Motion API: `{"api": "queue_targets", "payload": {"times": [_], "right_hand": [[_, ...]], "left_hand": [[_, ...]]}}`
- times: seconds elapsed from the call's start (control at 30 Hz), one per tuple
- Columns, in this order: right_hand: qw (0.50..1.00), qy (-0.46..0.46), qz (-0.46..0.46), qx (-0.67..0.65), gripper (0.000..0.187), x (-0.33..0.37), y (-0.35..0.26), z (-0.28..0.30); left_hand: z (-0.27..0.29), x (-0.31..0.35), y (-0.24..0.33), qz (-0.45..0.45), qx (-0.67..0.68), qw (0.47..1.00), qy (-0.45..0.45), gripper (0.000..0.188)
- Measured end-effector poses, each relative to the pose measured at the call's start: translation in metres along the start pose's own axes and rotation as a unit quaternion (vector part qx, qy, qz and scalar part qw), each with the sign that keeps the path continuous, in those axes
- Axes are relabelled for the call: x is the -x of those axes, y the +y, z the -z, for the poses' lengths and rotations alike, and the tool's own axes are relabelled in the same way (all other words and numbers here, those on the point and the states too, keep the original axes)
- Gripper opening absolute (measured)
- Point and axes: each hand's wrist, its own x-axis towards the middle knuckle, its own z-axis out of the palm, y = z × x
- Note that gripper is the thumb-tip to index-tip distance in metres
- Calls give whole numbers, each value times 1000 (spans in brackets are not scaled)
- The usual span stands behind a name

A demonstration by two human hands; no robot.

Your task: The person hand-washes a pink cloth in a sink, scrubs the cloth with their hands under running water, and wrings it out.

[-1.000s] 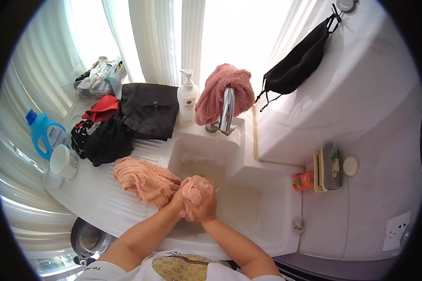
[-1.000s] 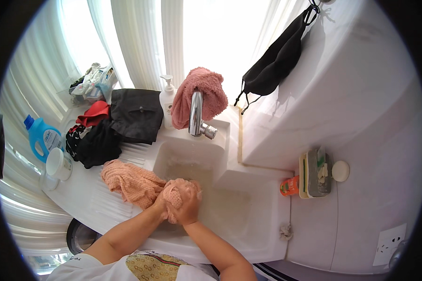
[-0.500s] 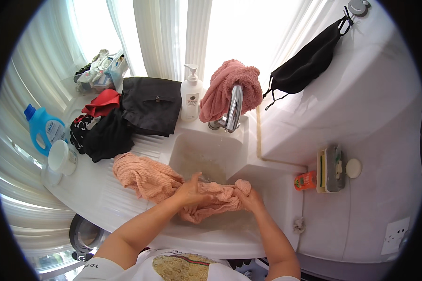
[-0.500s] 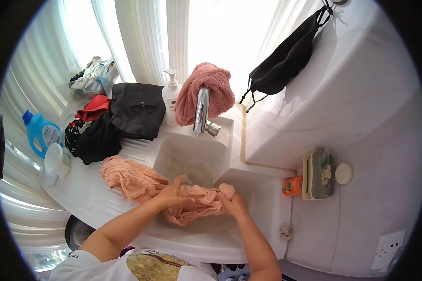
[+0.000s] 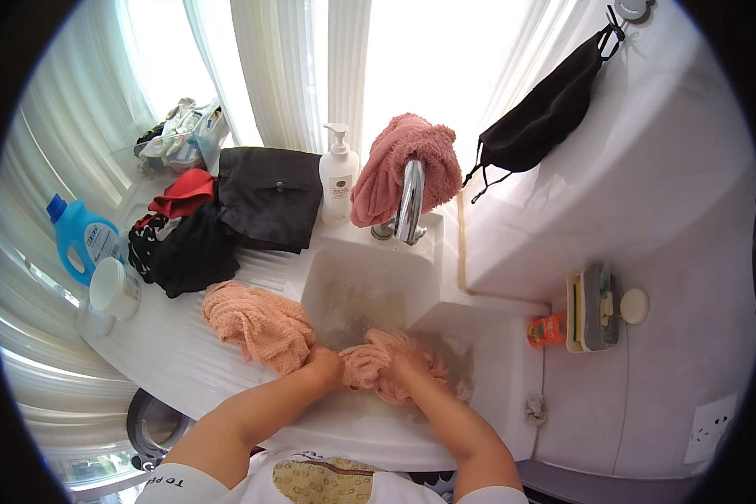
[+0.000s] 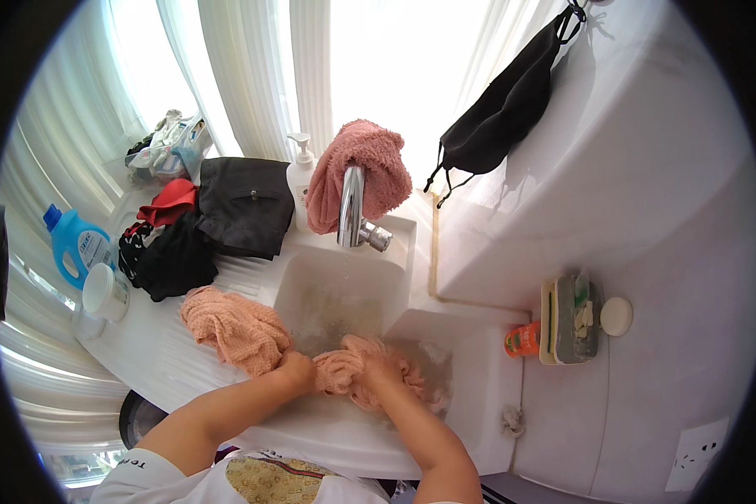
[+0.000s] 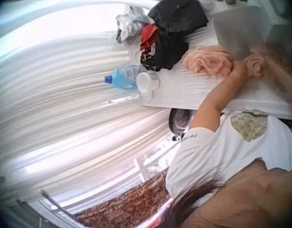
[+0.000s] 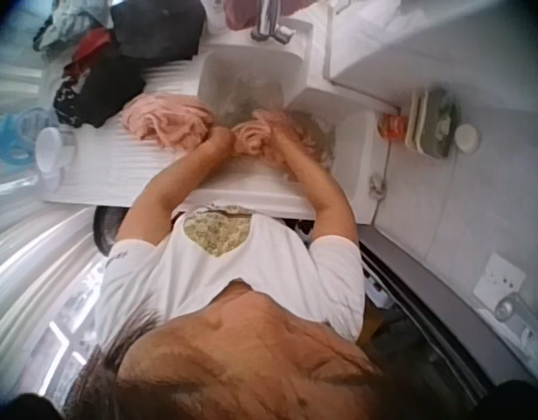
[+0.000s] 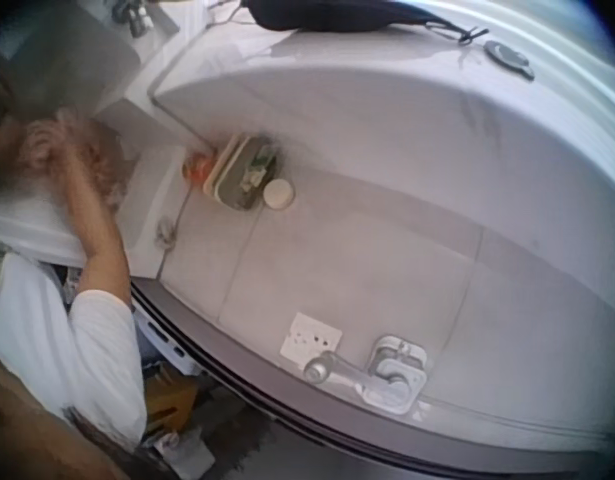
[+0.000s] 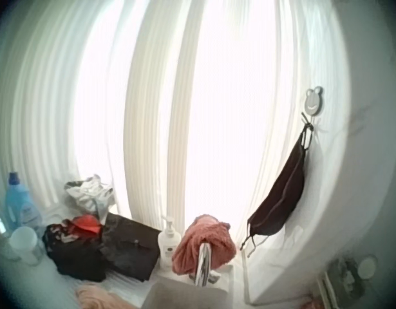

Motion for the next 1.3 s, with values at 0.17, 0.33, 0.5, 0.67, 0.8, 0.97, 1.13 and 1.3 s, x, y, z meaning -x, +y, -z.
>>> {"api": "queue_targets", "payload": {"times": [0.17, 0.33, 0.5, 0.67, 0.8, 0.97, 1.13, 1.3], "right_hand": [[917, -195, 68, -340, 69, 12, 95, 5], [995, 78, -52, 33, 86, 52, 59, 26], [966, 126, 101, 201, 95, 39, 9, -17], [943, 143, 66, 292, 96, -18, -20, -45], [978, 177, 67, 85, 84, -23, -15, -21], [864, 284, -4, -415, 58, -36, 6, -24], [811, 336, 195, -438, 46, 36, -19, 8], [727, 508, 332, -321, 58, 65, -83, 20]], "left_hand": [[62, 19, -17, 70, 221, 972, 44, 43], [51, 7, -13, 123, 246, 956, 100, 78], [-56, -63, -9, 57, -160, 932, 319, 98], [-15, -53, -2, 80, 0, 985, 151, 85], [-24, -80, -19, 96, 219, 963, 125, 66], [-11, -70, -33, 101, 841, 513, 140, 52], [23, -16, -35, -193, 969, 156, -9, 49], [44, 22, -19, -256, 944, 209, 7, 104]]}}
